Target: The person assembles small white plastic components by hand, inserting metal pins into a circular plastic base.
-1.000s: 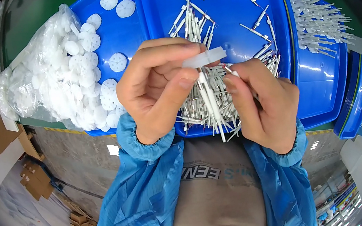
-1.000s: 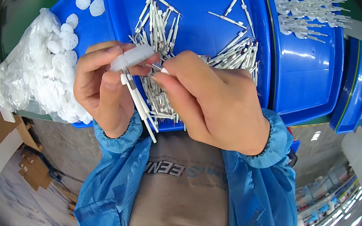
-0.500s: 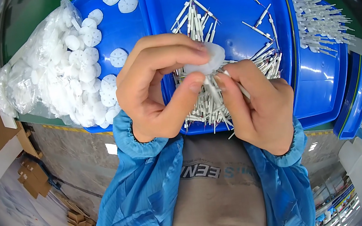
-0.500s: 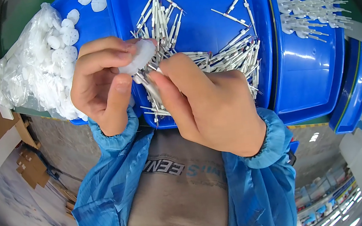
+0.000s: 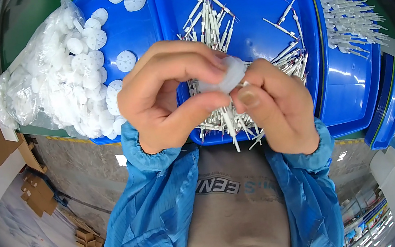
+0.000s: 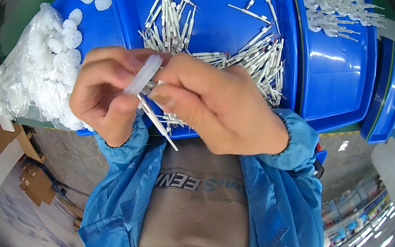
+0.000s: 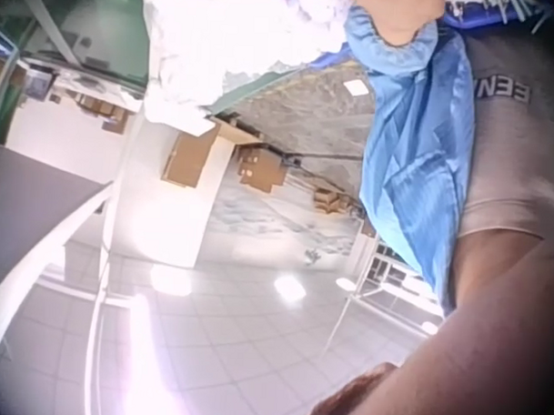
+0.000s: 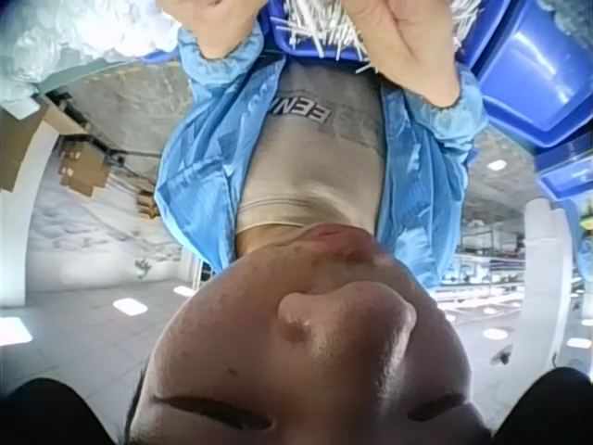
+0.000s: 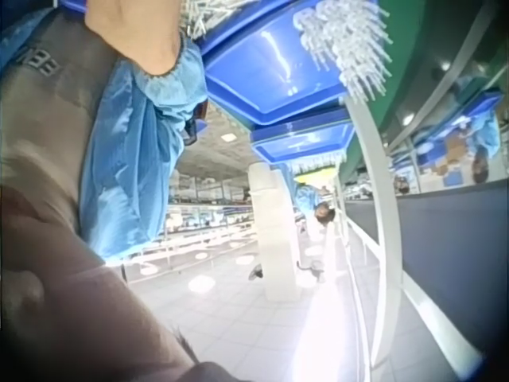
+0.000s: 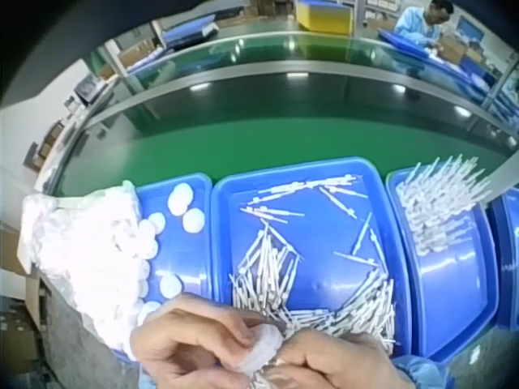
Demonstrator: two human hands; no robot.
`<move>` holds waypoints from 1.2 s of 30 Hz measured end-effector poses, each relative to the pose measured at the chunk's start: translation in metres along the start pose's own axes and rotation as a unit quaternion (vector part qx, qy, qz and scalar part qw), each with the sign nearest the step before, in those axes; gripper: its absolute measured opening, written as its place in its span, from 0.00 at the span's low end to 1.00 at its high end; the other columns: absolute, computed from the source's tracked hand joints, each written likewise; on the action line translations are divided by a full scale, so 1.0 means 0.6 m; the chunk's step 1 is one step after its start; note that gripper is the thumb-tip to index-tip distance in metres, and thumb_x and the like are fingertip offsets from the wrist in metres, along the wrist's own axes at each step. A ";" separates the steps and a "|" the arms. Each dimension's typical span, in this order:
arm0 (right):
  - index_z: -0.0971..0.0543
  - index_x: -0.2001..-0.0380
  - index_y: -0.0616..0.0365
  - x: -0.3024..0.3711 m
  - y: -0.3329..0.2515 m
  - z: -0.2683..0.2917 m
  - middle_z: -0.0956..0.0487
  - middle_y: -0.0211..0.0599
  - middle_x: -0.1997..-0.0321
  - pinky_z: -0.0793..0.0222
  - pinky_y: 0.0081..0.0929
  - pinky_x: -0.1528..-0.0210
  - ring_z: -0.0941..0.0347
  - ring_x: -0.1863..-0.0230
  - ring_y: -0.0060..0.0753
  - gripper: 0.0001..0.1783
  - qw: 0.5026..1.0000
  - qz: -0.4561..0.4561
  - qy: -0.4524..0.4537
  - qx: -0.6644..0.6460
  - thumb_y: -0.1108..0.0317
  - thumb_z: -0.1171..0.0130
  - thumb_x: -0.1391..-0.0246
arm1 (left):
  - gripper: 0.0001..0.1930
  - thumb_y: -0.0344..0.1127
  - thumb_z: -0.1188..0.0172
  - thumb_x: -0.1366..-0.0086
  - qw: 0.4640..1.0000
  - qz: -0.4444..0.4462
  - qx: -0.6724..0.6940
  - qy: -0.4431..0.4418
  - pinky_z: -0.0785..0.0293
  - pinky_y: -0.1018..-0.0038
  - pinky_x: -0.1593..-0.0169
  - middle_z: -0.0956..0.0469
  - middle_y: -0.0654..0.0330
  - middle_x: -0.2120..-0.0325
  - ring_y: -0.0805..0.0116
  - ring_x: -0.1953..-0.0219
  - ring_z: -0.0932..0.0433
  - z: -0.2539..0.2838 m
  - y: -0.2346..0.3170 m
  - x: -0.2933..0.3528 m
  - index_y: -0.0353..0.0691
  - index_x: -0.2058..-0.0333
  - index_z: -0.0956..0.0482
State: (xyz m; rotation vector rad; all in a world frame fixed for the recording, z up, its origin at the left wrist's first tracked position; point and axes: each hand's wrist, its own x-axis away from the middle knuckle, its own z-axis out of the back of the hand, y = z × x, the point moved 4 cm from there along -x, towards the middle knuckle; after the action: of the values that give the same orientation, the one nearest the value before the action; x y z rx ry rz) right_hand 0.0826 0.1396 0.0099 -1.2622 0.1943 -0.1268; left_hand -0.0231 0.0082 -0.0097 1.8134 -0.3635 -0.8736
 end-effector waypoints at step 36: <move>0.21 0.76 0.65 -0.006 -0.010 0.032 0.25 0.40 0.81 0.36 0.28 0.82 0.28 0.83 0.37 0.07 0.993 0.003 -0.113 0.040 0.73 0.38 0.48 | 0.09 0.24 0.29 0.56 0.919 -0.268 -0.234 -0.169 0.15 0.72 0.72 0.21 0.55 0.69 0.51 0.63 0.15 -0.008 0.040 0.015 0.30 0.73 0.17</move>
State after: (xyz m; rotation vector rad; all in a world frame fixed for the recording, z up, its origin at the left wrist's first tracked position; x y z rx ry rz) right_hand 0.0835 0.1566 0.0214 -1.1859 -0.0022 0.0148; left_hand -0.0096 -0.0040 0.0094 1.3175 0.1439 -1.5221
